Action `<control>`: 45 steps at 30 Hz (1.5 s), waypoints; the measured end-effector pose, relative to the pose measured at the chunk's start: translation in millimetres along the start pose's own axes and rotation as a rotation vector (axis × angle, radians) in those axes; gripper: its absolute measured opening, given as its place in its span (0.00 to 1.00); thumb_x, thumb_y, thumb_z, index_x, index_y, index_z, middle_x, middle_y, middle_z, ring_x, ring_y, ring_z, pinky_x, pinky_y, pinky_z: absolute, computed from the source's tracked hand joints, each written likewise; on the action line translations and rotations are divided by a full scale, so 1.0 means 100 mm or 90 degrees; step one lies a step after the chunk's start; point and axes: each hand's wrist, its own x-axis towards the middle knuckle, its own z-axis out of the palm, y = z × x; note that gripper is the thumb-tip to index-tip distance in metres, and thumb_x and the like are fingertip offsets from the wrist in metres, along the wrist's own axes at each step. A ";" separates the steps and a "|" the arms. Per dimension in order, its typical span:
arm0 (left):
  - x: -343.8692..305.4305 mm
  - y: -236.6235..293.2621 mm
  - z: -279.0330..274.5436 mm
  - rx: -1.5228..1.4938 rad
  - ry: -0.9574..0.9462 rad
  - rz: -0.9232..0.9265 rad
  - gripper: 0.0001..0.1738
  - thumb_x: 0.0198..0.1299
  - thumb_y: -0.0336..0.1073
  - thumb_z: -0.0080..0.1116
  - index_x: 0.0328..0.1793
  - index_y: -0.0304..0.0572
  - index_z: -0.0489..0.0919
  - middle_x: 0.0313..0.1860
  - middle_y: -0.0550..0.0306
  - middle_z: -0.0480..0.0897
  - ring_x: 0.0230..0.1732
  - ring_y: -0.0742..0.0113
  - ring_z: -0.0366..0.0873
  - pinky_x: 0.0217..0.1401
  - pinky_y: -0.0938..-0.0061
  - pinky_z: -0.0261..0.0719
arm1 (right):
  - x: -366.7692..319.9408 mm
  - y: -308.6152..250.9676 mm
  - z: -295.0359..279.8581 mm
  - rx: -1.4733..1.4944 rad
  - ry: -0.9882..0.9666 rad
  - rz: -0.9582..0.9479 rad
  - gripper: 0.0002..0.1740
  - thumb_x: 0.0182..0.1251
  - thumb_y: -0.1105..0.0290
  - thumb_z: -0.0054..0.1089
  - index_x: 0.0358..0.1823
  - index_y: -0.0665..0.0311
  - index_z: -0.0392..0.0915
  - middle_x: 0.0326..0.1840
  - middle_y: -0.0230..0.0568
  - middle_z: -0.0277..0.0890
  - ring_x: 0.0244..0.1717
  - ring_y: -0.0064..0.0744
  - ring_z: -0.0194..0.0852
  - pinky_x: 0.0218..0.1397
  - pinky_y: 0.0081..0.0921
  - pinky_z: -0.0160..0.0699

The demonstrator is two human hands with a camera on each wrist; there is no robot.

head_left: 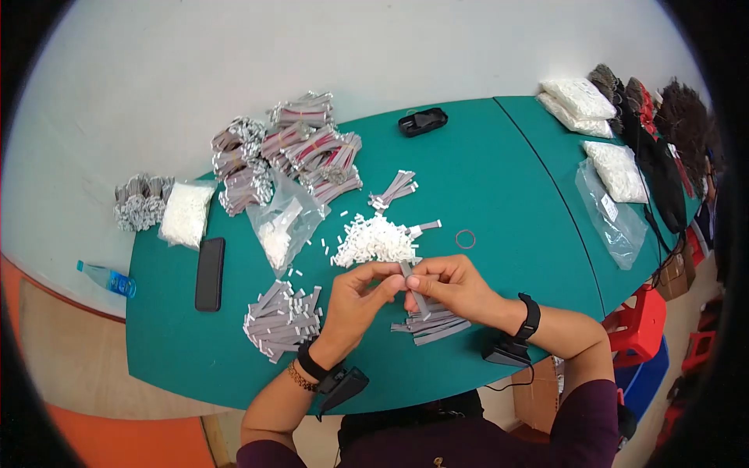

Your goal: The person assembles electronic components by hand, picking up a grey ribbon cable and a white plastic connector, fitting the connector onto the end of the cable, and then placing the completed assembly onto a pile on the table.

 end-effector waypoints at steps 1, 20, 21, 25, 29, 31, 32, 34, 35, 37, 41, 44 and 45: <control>-0.01 -0.02 0.00 -0.013 0.000 -0.013 0.11 0.59 0.32 0.61 0.45 0.33 0.79 0.38 0.58 0.81 0.35 0.75 0.74 0.38 0.81 0.73 | -0.01 0.00 0.02 0.004 0.002 -0.004 0.12 0.70 0.66 0.52 0.35 0.67 0.79 0.29 0.33 0.80 0.30 0.14 0.73 0.30 0.12 0.66; -0.02 -0.08 0.00 -0.120 -0.012 -0.084 0.08 0.60 0.32 0.60 0.42 0.36 0.80 0.35 0.58 0.81 0.33 0.76 0.74 0.36 0.81 0.70 | 0.00 0.04 0.05 0.012 -0.014 -0.007 0.11 0.70 0.69 0.52 0.36 0.68 0.80 0.30 0.33 0.80 0.30 0.13 0.70 0.33 0.14 0.67; -0.02 -0.08 0.00 -0.110 -0.009 -0.077 0.08 0.59 0.32 0.60 0.42 0.36 0.81 0.35 0.58 0.82 0.33 0.76 0.74 0.36 0.81 0.70 | 0.00 0.05 0.05 0.015 -0.016 -0.007 0.11 0.70 0.69 0.52 0.36 0.68 0.80 0.30 0.33 0.79 0.30 0.13 0.69 0.32 0.14 0.67; -0.03 -0.05 0.04 -0.105 0.001 -0.041 0.06 0.58 0.30 0.61 0.40 0.36 0.81 0.34 0.58 0.82 0.34 0.76 0.75 0.35 0.81 0.70 | -0.01 0.07 0.04 -0.020 -0.009 0.001 0.11 0.70 0.69 0.52 0.35 0.68 0.80 0.29 0.32 0.79 0.29 0.13 0.69 0.32 0.14 0.67; -0.04 -0.05 0.06 -0.086 0.020 -0.020 0.05 0.57 0.28 0.61 0.39 0.35 0.81 0.33 0.58 0.81 0.34 0.76 0.76 0.34 0.82 0.70 | -0.02 0.06 0.07 -0.030 -0.004 0.003 0.11 0.70 0.69 0.52 0.34 0.68 0.79 0.27 0.31 0.78 0.28 0.13 0.69 0.31 0.13 0.67; -0.04 -0.06 0.08 -0.080 0.037 -0.012 0.04 0.57 0.27 0.61 0.38 0.35 0.81 0.33 0.58 0.81 0.34 0.76 0.76 0.34 0.82 0.70 | -0.02 0.07 0.08 -0.033 0.001 -0.004 0.11 0.70 0.69 0.52 0.34 0.68 0.79 0.27 0.31 0.78 0.28 0.13 0.69 0.30 0.13 0.67; -0.05 -0.06 0.09 -0.077 0.045 -0.009 0.04 0.57 0.27 0.61 0.38 0.35 0.81 0.33 0.58 0.81 0.34 0.75 0.76 0.34 0.82 0.70 | -0.02 0.09 0.08 -0.040 0.007 -0.006 0.11 0.70 0.69 0.52 0.34 0.68 0.79 0.26 0.31 0.78 0.28 0.13 0.69 0.30 0.14 0.67; -0.05 -0.12 0.10 -0.066 0.056 0.024 0.04 0.57 0.26 0.61 0.38 0.35 0.81 0.33 0.58 0.81 0.34 0.75 0.76 0.35 0.82 0.71 | -0.03 0.10 0.08 -0.060 0.015 -0.014 0.11 0.70 0.69 0.52 0.33 0.68 0.79 0.26 0.32 0.78 0.28 0.13 0.70 0.29 0.14 0.67; -0.04 -0.13 0.10 -0.059 0.061 0.041 0.04 0.57 0.26 0.61 0.38 0.34 0.81 0.32 0.57 0.81 0.34 0.75 0.76 0.36 0.81 0.72 | -0.04 0.09 0.09 -0.073 0.018 -0.022 0.11 0.70 0.69 0.52 0.33 0.69 0.79 0.26 0.32 0.78 0.28 0.13 0.70 0.29 0.14 0.68; -0.05 -0.09 0.09 -0.079 0.042 -0.005 0.04 0.57 0.26 0.61 0.38 0.34 0.80 0.33 0.57 0.81 0.35 0.74 0.77 0.38 0.81 0.73 | -0.04 0.08 0.09 -0.090 0.023 -0.029 0.11 0.70 0.70 0.52 0.33 0.69 0.79 0.26 0.32 0.78 0.28 0.13 0.71 0.29 0.15 0.68; -0.03 -0.06 0.07 -0.053 0.031 -0.030 0.04 0.58 0.26 0.60 0.38 0.34 0.80 0.34 0.56 0.81 0.37 0.74 0.77 0.43 0.79 0.75 | -0.04 0.08 0.08 -0.102 0.030 -0.026 0.11 0.69 0.71 0.52 0.33 0.70 0.79 0.26 0.32 0.78 0.28 0.14 0.72 0.29 0.15 0.70; -0.03 -0.06 0.06 -0.079 0.012 -0.029 0.04 0.58 0.27 0.60 0.38 0.35 0.80 0.34 0.58 0.81 0.38 0.75 0.76 0.43 0.80 0.73 | -0.04 0.09 0.07 -0.107 0.026 -0.023 0.10 0.69 0.71 0.52 0.33 0.70 0.79 0.26 0.33 0.78 0.28 0.14 0.72 0.29 0.14 0.70; -0.02 -0.06 0.05 -0.054 0.023 -0.017 0.04 0.58 0.27 0.61 0.37 0.35 0.80 0.34 0.58 0.80 0.38 0.75 0.76 0.43 0.81 0.73 | -0.04 0.09 0.07 -0.108 0.025 -0.022 0.10 0.69 0.71 0.52 0.33 0.70 0.79 0.26 0.33 0.78 0.28 0.14 0.72 0.29 0.14 0.70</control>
